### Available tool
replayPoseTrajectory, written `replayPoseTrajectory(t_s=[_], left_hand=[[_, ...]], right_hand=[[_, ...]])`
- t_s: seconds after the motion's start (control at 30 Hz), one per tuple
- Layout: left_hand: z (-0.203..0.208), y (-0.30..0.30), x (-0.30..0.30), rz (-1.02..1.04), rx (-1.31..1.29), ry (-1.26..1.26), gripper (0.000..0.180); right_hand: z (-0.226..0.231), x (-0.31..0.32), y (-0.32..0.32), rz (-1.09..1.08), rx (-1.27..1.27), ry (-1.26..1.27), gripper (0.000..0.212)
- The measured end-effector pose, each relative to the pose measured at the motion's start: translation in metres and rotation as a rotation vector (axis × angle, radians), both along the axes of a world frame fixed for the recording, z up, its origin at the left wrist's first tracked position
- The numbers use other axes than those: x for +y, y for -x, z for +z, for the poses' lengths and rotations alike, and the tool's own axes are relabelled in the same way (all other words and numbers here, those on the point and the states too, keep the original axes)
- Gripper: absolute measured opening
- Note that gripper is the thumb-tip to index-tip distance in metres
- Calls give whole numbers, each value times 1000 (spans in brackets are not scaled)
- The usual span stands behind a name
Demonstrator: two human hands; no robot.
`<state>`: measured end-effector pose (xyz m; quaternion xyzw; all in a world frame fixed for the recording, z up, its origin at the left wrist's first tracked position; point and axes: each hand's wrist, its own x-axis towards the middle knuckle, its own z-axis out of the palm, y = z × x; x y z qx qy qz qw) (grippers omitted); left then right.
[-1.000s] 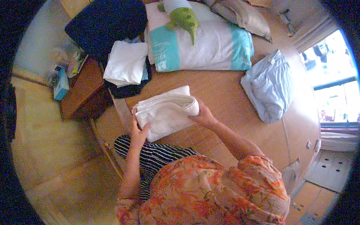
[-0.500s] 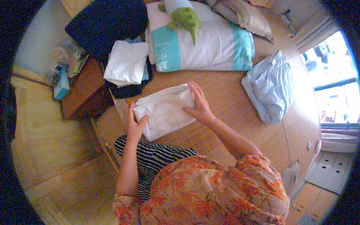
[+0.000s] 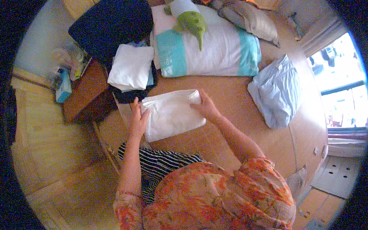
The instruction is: Folding a white pillowcase and a striped shirt on a bed and organizing them in a wardrobe.
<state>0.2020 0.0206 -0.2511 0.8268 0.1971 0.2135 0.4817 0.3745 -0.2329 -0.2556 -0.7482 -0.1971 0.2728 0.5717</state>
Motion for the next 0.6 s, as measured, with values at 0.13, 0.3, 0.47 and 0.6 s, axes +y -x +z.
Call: replayPoseTrajectory(t_s=[0.13, 0.3, 0.47, 0.6], left_hand=[[-13, -6, 13, -6, 238, 185, 36], [6, 1, 4, -20, 164, 544, 32], [27, 56, -30, -10, 68, -6, 24], [68, 106, -99, 141, -143, 393, 43]], right_hand=[[5, 1, 5, -44, 157, -15, 55], [-18, -9, -8, -106, 329, -18, 54], [4, -29, -7, 167, 297, -40, 48], [56, -68, 2, 442, 308, 172, 53]])
